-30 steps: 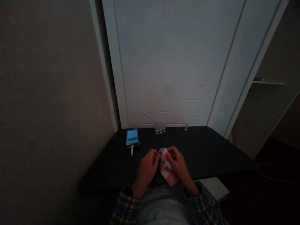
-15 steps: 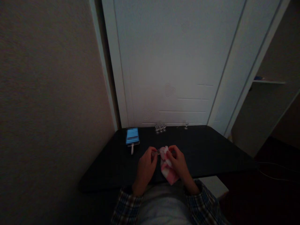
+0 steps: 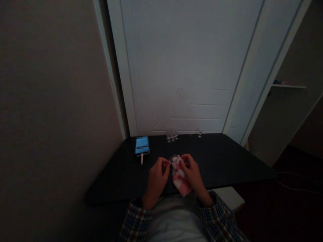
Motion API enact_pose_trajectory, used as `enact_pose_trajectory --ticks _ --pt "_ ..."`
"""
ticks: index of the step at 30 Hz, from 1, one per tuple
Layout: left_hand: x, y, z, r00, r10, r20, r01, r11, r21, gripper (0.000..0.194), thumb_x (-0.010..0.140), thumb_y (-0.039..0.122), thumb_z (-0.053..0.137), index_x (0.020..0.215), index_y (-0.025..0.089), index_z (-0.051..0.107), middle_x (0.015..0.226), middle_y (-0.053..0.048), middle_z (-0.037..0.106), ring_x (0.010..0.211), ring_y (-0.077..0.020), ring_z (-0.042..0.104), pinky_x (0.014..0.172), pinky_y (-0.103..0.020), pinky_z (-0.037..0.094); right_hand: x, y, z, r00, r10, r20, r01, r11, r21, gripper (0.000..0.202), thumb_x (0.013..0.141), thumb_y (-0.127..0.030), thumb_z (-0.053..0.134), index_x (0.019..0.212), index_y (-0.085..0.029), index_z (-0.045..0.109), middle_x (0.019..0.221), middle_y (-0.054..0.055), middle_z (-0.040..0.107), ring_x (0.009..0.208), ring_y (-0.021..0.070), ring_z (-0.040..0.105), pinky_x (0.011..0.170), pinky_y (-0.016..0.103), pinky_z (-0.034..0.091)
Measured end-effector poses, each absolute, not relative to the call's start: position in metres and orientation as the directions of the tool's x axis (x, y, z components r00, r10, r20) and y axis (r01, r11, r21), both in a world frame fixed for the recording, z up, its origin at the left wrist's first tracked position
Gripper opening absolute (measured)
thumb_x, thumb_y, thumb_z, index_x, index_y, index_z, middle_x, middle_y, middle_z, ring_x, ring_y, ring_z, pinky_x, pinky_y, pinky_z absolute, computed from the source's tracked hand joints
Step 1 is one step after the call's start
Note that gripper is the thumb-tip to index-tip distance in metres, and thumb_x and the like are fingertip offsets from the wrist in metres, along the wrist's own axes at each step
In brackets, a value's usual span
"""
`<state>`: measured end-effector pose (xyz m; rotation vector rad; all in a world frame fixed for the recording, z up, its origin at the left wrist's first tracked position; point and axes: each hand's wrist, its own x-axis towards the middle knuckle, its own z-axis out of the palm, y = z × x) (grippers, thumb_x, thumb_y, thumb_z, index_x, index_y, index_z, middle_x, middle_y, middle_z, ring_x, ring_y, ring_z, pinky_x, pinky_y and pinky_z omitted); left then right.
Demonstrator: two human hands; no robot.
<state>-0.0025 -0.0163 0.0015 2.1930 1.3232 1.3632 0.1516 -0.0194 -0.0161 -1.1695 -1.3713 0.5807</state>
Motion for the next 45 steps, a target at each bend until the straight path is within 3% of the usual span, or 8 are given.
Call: enact_pose_trajectory --ticks 14,27,33,39,45 --pt "0.000 -0.013 0.001 0.268 0.821 0.504 0.506 -0.565 0.652 0.020 0.081 0.019 0.048 0.101 0.021 0.049 0.090 -0.002 0.064 0.080 -0.0159 0.062 0.070 -0.027 0.048 0.151 -0.021 -0.012 0.156 0.879 0.452 0.252 0.407 -0.878 0.015 0.081 -0.032 0.051 0.089 -0.020 0.053 0.085 0.001 0.060 0.067 0.0126 0.058 0.057 0.021 0.044" --pt "-0.001 -0.009 -0.002 0.238 0.815 0.528 0.527 -0.565 0.635 0.017 0.083 0.023 0.045 0.100 0.021 0.050 0.086 -0.001 0.061 0.078 -0.0157 0.059 0.071 -0.029 0.045 0.153 -0.020 -0.012 0.098 0.857 0.506 0.325 0.453 -0.830 0.015 0.081 -0.029 0.052 0.088 -0.020 0.062 0.083 0.002 0.060 0.072 0.0141 0.055 0.062 0.023 0.043" --pt "-0.001 -0.013 0.002 0.254 0.807 0.534 0.549 -0.575 0.607 0.022 0.087 0.032 0.042 0.104 0.020 0.049 0.086 -0.002 0.056 0.074 -0.0154 0.054 0.067 -0.028 0.043 0.152 -0.025 -0.008 0.082 0.841 0.536 0.369 0.474 -0.800 0.013 0.081 -0.030 0.053 0.086 -0.020 0.060 0.078 0.000 0.057 0.069 0.0130 0.051 0.061 0.022 0.040" --pt "-0.001 -0.013 0.003 0.251 0.800 0.545 0.595 -0.571 0.566 0.022 0.083 0.038 0.049 0.091 0.019 0.053 0.081 0.000 0.051 0.064 -0.0133 0.049 0.061 -0.026 0.041 0.151 -0.030 -0.002 -0.015 0.798 0.602 0.369 0.564 -0.739 0.012 0.080 -0.028 0.056 0.088 -0.020 0.060 0.084 0.001 0.055 0.074 0.0130 0.051 0.066 0.023 0.039" --pt "-0.001 -0.015 0.006 0.229 0.781 0.581 0.590 -0.586 0.556 0.016 0.086 0.031 0.043 0.087 0.018 0.053 0.081 -0.001 0.049 0.068 -0.0136 0.049 0.063 -0.026 0.040 0.148 -0.030 -0.003 0.000 0.811 0.585 0.335 0.551 -0.764 0.014 0.080 -0.026 0.056 0.093 -0.021 0.057 0.091 0.002 0.057 0.079 0.0143 0.053 0.071 0.025 0.042"
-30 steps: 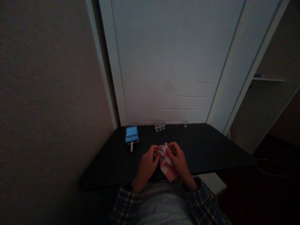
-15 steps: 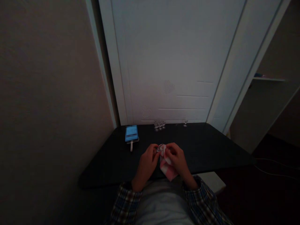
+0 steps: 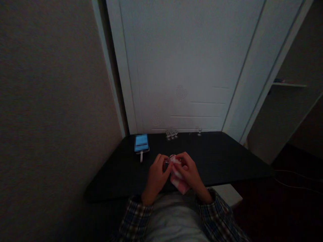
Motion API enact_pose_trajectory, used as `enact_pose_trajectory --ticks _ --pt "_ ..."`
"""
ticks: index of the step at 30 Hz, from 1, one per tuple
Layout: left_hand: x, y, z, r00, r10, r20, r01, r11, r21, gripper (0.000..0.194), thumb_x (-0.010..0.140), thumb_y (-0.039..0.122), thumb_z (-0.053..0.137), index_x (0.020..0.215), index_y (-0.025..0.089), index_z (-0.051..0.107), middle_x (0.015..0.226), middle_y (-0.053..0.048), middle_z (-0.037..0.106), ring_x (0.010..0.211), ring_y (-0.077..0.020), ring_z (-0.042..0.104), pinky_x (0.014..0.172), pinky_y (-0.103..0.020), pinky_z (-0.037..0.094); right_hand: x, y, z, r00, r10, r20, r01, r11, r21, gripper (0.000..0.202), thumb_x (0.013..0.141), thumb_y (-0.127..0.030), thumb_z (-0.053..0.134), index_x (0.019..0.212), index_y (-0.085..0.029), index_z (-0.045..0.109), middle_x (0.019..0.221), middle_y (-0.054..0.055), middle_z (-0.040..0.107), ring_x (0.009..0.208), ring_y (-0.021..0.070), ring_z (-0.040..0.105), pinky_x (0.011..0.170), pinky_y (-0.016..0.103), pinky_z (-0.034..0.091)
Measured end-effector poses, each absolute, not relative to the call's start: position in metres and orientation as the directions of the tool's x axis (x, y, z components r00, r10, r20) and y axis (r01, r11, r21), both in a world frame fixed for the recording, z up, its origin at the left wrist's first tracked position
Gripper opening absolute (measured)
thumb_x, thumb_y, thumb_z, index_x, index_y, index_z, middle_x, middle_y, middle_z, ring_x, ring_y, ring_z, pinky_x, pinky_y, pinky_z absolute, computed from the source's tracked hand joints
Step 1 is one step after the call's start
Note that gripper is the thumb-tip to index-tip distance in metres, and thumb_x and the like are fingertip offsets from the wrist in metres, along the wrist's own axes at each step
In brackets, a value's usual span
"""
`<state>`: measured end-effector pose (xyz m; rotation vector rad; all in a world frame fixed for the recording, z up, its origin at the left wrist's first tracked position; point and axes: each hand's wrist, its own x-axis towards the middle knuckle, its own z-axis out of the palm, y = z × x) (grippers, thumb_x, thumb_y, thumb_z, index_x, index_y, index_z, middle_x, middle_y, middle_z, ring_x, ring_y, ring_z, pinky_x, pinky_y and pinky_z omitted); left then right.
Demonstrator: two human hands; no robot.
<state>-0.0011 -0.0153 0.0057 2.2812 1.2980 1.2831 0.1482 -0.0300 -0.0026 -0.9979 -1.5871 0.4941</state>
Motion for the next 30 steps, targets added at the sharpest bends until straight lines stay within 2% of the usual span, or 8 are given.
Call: enact_pose_trajectory --ticks 5,9,14,18,21,26,30 --pt "-0.0029 -0.0180 0.0074 0.206 0.779 0.592 0.553 -0.591 0.587 0.016 0.086 0.032 0.043 0.088 0.019 0.051 0.082 -0.001 0.049 0.069 -0.0136 0.049 0.062 -0.025 0.039 0.1470 -0.0308 -0.0044 0.043 0.835 0.548 0.255 0.521 -0.814 0.023 0.086 -0.029 0.048 0.107 -0.022 0.052 0.100 0.003 0.058 0.082 0.0149 0.057 0.073 0.025 0.045" --pt "-0.0037 -0.0182 0.0074 0.212 0.777 0.593 0.543 -0.598 0.589 0.015 0.087 0.032 0.043 0.089 0.019 0.051 0.083 -0.001 0.048 0.069 -0.0136 0.049 0.062 -0.025 0.038 0.1469 -0.0318 -0.0030 -0.013 0.842 0.540 0.236 0.527 -0.816 0.028 0.088 -0.029 0.043 0.115 -0.024 0.049 0.108 0.004 0.058 0.088 0.0158 0.058 0.076 0.026 0.045" --pt "-0.0031 -0.0170 0.0063 0.206 0.775 0.597 0.556 -0.595 0.580 0.014 0.086 0.031 0.044 0.086 0.019 0.051 0.081 0.000 0.048 0.066 -0.0131 0.048 0.061 -0.025 0.037 0.1474 -0.0301 -0.0048 0.054 0.843 0.535 0.316 0.493 -0.810 0.017 0.083 -0.028 0.053 0.099 -0.021 0.054 0.088 0.001 0.060 0.075 0.0139 0.056 0.066 0.023 0.043" --pt "-0.0022 -0.0165 0.0058 0.238 0.778 0.582 0.571 -0.597 0.564 0.013 0.084 0.030 0.046 0.085 0.019 0.051 0.080 0.000 0.048 0.066 -0.0131 0.047 0.060 -0.025 0.037 0.1483 -0.0290 -0.0058 0.110 0.821 0.561 0.336 0.500 -0.798 0.008 0.084 -0.026 0.049 0.085 -0.020 0.054 0.079 0.000 0.056 0.075 0.0139 0.054 0.067 0.023 0.042" --pt "-0.0023 -0.0163 0.0055 0.235 0.774 0.588 0.572 -0.599 0.560 0.012 0.084 0.029 0.046 0.085 0.018 0.051 0.080 0.000 0.049 0.067 -0.0131 0.047 0.061 -0.025 0.037 0.1480 -0.0292 -0.0049 0.089 0.826 0.556 0.340 0.500 -0.797 0.009 0.084 -0.024 0.049 0.089 -0.020 0.055 0.084 0.001 0.058 0.075 0.0140 0.054 0.067 0.024 0.042" --pt "-0.0040 -0.0171 0.0051 0.202 0.773 0.602 0.570 -0.592 0.569 0.013 0.085 0.030 0.046 0.088 0.018 0.051 0.080 0.000 0.047 0.066 -0.0127 0.047 0.059 -0.025 0.037 0.1468 -0.0281 -0.0054 0.023 0.849 0.528 0.310 0.496 -0.811 0.029 0.084 -0.022 0.048 0.113 -0.022 0.051 0.098 0.003 0.061 0.073 0.0133 0.055 0.066 0.024 0.043" --pt "-0.0040 -0.0188 0.0061 0.219 0.769 0.600 0.564 -0.602 0.565 0.014 0.085 0.031 0.045 0.088 0.019 0.052 0.079 0.000 0.047 0.065 -0.0127 0.047 0.059 -0.025 0.037 0.1477 -0.0262 -0.0065 -0.066 0.835 0.546 0.357 0.531 -0.768 0.014 0.083 -0.021 0.049 0.092 -0.020 0.060 0.087 0.002 0.061 0.074 0.0136 0.055 0.066 0.023 0.042"
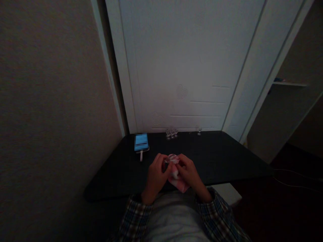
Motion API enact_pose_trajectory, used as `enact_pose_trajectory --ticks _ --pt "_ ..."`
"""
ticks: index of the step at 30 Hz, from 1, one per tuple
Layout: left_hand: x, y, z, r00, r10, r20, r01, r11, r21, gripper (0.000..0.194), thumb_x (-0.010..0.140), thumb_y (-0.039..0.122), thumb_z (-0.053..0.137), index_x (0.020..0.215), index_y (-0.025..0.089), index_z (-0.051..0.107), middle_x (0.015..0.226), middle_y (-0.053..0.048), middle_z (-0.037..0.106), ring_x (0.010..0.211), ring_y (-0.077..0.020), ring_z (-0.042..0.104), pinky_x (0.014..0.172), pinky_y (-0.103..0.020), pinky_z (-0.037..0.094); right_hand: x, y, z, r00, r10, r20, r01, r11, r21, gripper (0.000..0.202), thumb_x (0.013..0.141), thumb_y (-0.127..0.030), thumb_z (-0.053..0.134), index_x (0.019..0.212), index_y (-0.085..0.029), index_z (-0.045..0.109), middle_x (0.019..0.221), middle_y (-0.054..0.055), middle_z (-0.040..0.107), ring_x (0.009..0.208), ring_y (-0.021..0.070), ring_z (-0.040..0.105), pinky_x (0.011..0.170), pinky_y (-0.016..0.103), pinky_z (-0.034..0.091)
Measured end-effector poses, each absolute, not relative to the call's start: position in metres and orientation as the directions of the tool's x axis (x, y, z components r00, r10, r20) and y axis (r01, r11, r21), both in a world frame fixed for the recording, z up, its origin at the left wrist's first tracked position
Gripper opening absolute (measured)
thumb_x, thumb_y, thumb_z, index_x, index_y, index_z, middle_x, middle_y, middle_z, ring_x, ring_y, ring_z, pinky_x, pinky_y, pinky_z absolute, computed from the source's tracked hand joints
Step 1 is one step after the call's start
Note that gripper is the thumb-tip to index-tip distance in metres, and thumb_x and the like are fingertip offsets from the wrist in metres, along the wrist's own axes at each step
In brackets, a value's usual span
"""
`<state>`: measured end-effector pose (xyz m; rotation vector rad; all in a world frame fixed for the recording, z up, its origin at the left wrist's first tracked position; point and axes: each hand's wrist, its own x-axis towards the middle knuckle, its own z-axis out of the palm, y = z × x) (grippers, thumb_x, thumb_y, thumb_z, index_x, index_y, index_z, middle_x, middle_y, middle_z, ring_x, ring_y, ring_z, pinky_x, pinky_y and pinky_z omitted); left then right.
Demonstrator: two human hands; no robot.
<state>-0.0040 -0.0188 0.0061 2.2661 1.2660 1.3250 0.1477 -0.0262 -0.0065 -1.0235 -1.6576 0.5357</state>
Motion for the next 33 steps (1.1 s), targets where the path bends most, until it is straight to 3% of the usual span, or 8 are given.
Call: enact_pose_trajectory --ticks 2,10,18,28,33 --pt "-0.0034 -0.0193 0.0066 0.235 0.766 0.598 0.567 -0.608 0.555 0.015 0.085 0.031 0.045 0.088 0.019 0.052 0.078 0.000 0.048 0.065 -0.0129 0.047 0.060 -0.025 0.037 0.1482 -0.0259 -0.0067 -0.026 0.831 0.556 0.389 0.521 -0.760 0.012 0.083 -0.022 0.049 0.084 -0.019 0.060 0.082 0.001 0.060 0.073 0.0136 0.054 0.064 0.023 0.041" --pt "-0.0016 -0.0169 0.0063 0.294 0.766 0.572 0.578 -0.619 0.532 0.019 0.086 0.035 0.042 0.087 0.019 0.054 0.075 0.000 0.050 0.065 -0.0135 0.047 0.060 -0.025 0.037 0.1467 -0.0289 -0.0059 0.080 0.851 0.519 0.352 0.463 -0.813 0.009 0.083 -0.023 0.049 0.088 -0.020 0.056 0.080 0.000 0.061 0.072 0.0134 0.056 0.062 0.022 0.041" --pt "-0.0018 -0.0172 0.0065 0.298 0.778 0.553 0.583 -0.607 0.539 0.023 0.086 0.037 0.041 0.087 0.019 0.055 0.073 0.000 0.053 0.065 -0.0142 0.049 0.059 -0.025 0.036 0.1467 -0.0293 -0.0054 0.092 0.856 0.509 0.361 0.448 -0.818 0.010 0.084 -0.025 0.048 0.088 -0.020 0.055 0.078 -0.001 0.061 0.070 0.0132 0.056 0.062 0.022 0.041" --pt "-0.0029 -0.0181 0.0061 0.276 0.804 0.527 0.611 -0.570 0.550 0.029 0.086 0.038 0.040 0.070 0.018 0.053 0.060 0.002 0.052 0.056 -0.0116 0.048 0.052 -0.022 0.031 0.1490 -0.0255 -0.0120 0.125 0.871 0.475 0.359 0.406 -0.840 0.013 0.081 -0.029 0.053 0.090 -0.020 0.052 0.067 -0.004 0.055 0.056 0.0115 0.050 0.053 0.021 0.037" --pt "-0.0030 -0.0169 0.0043 0.269 0.807 0.526 0.612 -0.564 0.554 0.029 0.085 0.037 0.040 0.069 0.018 0.052 0.059 0.003 0.050 0.056 -0.0112 0.047 0.053 -0.022 0.031 0.1491 -0.0236 -0.0120 0.072 0.865 0.496 0.397 0.432 -0.810 0.012 0.082 -0.030 0.051 0.080 -0.019 0.056 0.070 -0.002 0.056 0.062 0.0120 0.050 0.057 0.021 0.036"
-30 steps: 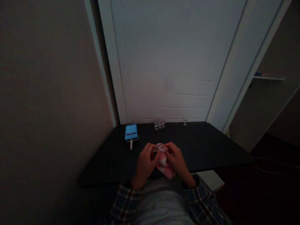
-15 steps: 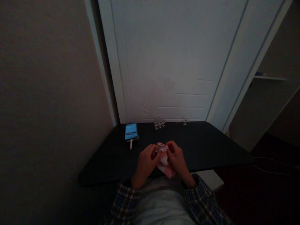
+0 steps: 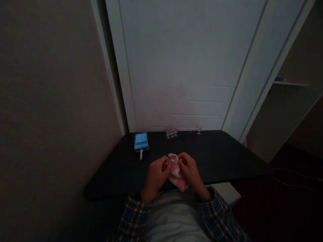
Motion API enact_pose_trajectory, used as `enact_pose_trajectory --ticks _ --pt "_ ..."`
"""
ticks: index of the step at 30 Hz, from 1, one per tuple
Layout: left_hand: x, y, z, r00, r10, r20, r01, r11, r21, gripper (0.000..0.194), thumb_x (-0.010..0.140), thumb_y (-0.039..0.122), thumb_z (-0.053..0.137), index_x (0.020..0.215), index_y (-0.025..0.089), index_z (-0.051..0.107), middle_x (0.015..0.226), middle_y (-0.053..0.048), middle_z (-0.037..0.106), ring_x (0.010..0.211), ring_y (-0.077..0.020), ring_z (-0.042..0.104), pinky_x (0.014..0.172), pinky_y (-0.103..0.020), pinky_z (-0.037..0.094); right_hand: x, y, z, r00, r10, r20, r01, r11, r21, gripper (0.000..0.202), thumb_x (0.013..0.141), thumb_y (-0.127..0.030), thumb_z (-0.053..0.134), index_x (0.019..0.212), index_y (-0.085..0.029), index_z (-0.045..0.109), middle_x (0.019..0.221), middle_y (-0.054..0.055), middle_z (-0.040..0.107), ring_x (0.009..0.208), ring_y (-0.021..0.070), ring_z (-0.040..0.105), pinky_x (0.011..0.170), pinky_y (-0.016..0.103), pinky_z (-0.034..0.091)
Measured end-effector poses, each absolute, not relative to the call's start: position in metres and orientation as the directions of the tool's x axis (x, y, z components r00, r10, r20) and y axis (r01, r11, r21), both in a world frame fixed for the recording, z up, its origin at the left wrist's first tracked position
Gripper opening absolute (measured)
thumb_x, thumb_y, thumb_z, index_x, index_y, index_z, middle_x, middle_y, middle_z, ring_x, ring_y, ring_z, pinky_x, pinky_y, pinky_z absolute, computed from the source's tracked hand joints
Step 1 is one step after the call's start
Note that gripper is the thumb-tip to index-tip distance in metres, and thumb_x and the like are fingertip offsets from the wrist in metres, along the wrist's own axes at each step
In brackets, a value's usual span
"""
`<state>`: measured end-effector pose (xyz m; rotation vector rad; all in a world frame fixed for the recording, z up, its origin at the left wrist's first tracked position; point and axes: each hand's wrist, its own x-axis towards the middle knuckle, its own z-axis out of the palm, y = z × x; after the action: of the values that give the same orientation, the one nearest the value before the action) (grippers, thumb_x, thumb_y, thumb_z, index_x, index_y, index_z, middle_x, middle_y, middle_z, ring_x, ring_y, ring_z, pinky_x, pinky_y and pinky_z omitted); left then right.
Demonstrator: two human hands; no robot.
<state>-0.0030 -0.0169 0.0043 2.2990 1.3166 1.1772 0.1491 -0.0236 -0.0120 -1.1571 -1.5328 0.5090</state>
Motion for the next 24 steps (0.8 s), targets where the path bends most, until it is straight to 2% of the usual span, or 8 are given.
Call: enact_pose_trajectory --ticks 3,6,12,17,20,24 --pt "-0.0032 -0.0167 0.0039 0.272 0.805 0.527 0.611 -0.568 0.552 0.029 0.086 0.037 0.040 0.068 0.017 0.051 0.059 0.003 0.050 0.056 -0.0108 0.047 0.053 -0.022 0.031 0.1488 -0.0233 -0.0106 -0.009 0.851 0.525 0.421 0.479 -0.770 0.020 0.086 -0.026 0.045 0.071 -0.019 0.056 0.068 -0.001 0.054 0.064 0.0119 0.049 0.058 0.022 0.035" --pt "-0.0033 -0.0170 0.0044 0.304 0.801 0.516 0.608 -0.580 0.542 0.028 0.086 0.036 0.040 0.067 0.017 0.051 0.059 0.003 0.049 0.056 -0.0109 0.046 0.053 -0.022 0.031 0.1489 -0.0245 -0.0089 -0.004 0.832 0.555 0.413 0.507 -0.757 0.028 0.090 -0.027 0.038 0.066 -0.019 0.051 0.065 -0.002 0.050 0.062 0.0115 0.046 0.058 0.022 0.035" --pt "-0.0031 -0.0203 0.0084 0.334 0.783 0.525 0.574 -0.610 0.545 0.022 0.084 0.035 0.043 0.073 0.018 0.053 0.065 0.002 0.050 0.059 -0.0123 0.046 0.055 -0.023 0.034 0.1489 -0.0269 -0.0056 -0.018 0.834 0.552 0.352 0.522 -0.777 0.019 0.088 -0.031 0.045 0.077 -0.019 0.054 0.074 -0.001 0.054 0.069 0.0124 0.050 0.061 0.021 0.037" --pt "-0.0020 -0.0240 0.0098 0.327 0.749 0.577 0.511 -0.653 0.559 0.018 0.081 0.034 0.047 0.089 0.019 0.054 0.076 -0.001 0.054 0.063 -0.0131 0.048 0.057 -0.024 0.037 0.1486 -0.0275 -0.0048 -0.004 0.851 0.525 0.290 0.504 -0.814 0.021 0.086 -0.036 0.046 0.079 -0.019 0.056 0.075 -0.001 0.056 0.068 0.0128 0.052 0.061 0.021 0.039" --pt "-0.0017 -0.0247 0.0084 0.307 0.745 0.592 0.482 -0.658 0.579 0.024 0.080 0.032 0.050 0.100 0.020 0.051 0.080 0.000 0.055 0.060 -0.0118 0.047 0.056 -0.023 0.038 0.1494 -0.0281 -0.0049 0.003 0.851 0.525 0.317 0.497 -0.807 0.022 0.086 -0.036 0.048 0.075 -0.019 0.056 0.070 -0.001 0.054 0.066 0.0123 0.050 0.059 0.021 0.038" --pt "-0.0020 -0.0254 0.0083 0.328 0.735 0.594 0.453 -0.674 0.584 0.029 0.079 0.029 0.051 0.106 0.020 0.049 0.084 -0.001 0.055 0.060 -0.0113 0.047 0.056 -0.024 0.039 0.1498 -0.0294 -0.0051 0.028 0.840 0.542 0.367 0.495 -0.787 0.025 0.086 -0.035 0.047 0.068 -0.018 0.053 0.065 -0.002 0.051 0.062 0.0117 0.047 0.057 0.022 0.036"
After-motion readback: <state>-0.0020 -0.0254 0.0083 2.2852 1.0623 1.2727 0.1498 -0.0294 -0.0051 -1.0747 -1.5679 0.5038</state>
